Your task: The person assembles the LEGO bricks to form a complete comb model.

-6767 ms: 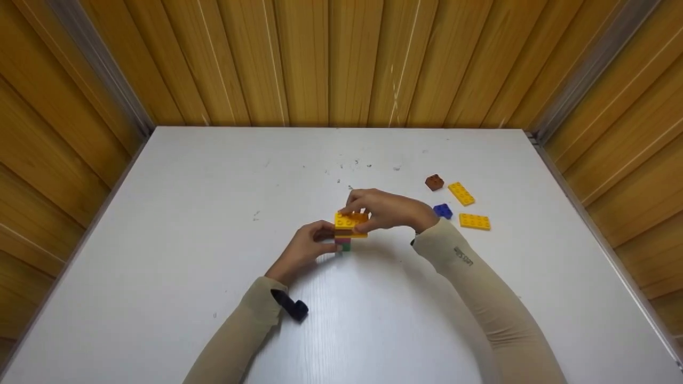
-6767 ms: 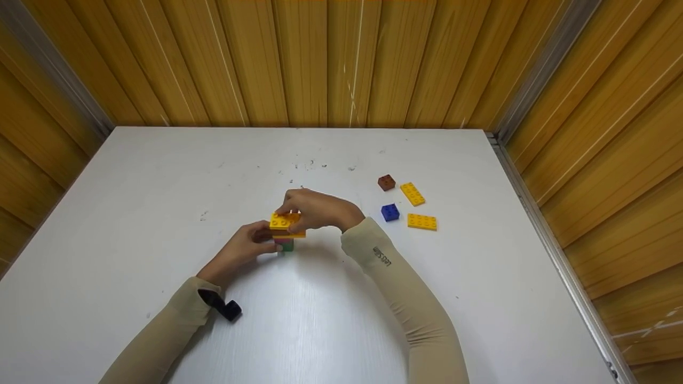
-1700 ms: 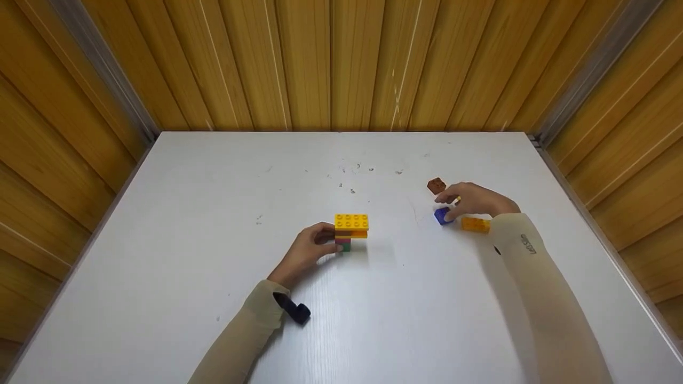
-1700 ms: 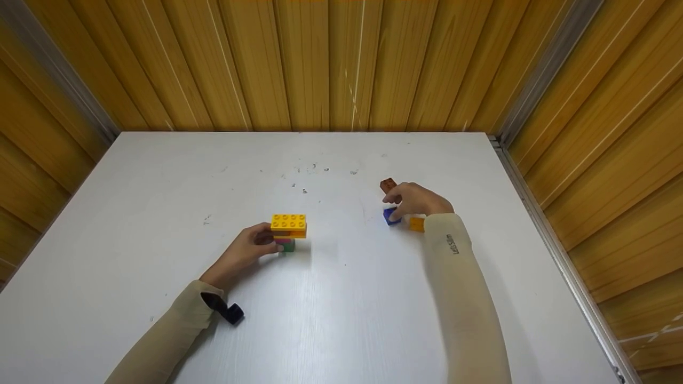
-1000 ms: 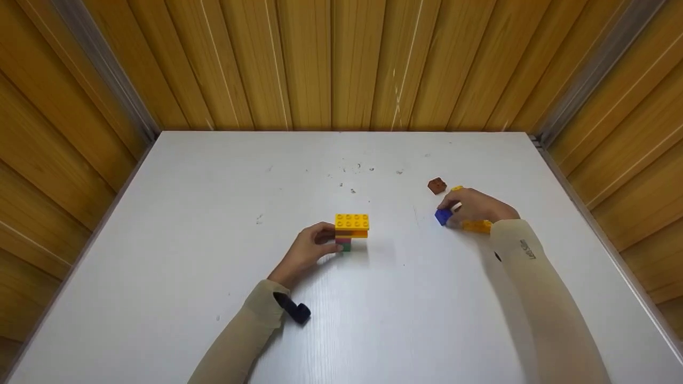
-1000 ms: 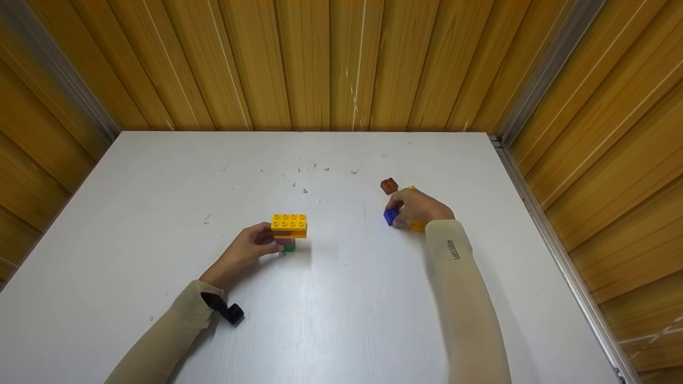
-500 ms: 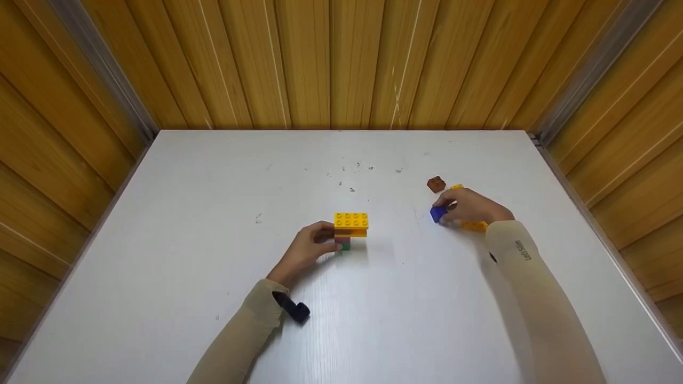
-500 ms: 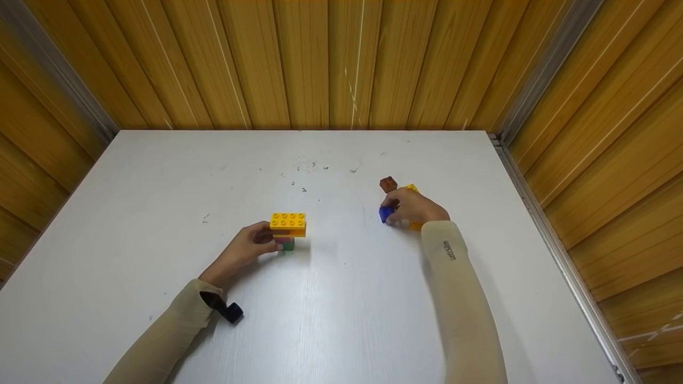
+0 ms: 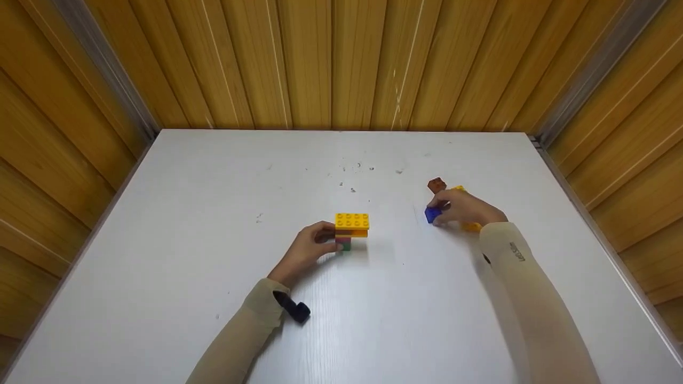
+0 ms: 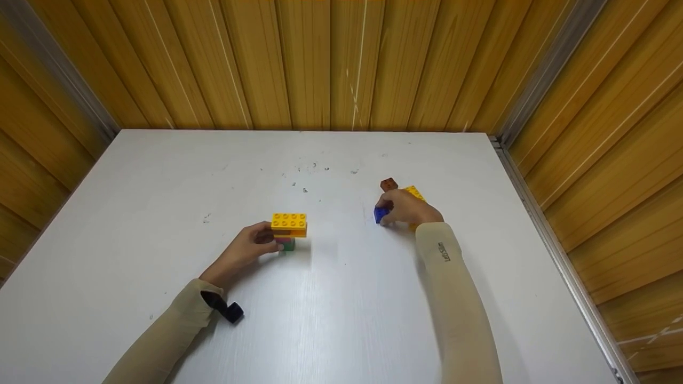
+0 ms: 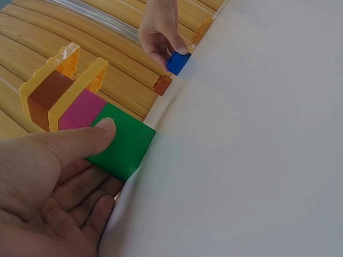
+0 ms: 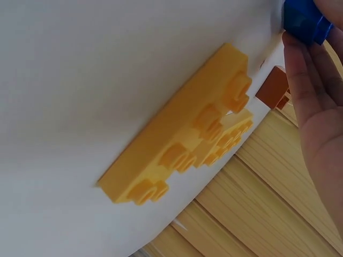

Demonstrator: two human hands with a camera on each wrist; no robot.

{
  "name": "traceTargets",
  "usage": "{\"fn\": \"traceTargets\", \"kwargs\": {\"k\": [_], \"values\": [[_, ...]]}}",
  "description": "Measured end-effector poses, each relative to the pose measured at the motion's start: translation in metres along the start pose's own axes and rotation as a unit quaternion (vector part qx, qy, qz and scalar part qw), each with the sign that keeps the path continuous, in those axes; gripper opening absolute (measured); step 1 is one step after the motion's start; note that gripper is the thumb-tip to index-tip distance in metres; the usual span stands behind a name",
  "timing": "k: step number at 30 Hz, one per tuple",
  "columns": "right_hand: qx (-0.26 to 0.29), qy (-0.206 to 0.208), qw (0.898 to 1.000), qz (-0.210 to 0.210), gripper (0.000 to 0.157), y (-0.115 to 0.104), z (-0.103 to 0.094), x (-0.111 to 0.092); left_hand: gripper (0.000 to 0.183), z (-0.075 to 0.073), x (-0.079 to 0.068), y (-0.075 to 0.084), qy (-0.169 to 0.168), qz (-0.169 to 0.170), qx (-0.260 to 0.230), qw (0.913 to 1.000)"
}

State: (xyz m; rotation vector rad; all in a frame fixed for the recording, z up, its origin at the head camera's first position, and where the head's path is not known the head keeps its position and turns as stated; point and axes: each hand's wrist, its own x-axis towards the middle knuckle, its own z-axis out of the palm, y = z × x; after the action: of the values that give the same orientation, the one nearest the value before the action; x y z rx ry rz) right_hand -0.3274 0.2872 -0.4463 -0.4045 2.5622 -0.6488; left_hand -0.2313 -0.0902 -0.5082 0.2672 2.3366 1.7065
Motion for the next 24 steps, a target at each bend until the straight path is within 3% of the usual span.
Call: {"fn": "traceTargets", "kwargs": {"k": [15,24], "values": [[-0.002,0.018,1.000,-0.015,0.043,-0.012,0.005,0.003,0.042,-0.001,0.000,0.000,0.000,0.002,0.000,1.0000],[-0.001,0.033,0.996,-0.087,0.043,-0.022,0.004,0.005,0.041,-0.001,0.000,0.000,-0.005,0.001,-0.003,1.0000]]}}
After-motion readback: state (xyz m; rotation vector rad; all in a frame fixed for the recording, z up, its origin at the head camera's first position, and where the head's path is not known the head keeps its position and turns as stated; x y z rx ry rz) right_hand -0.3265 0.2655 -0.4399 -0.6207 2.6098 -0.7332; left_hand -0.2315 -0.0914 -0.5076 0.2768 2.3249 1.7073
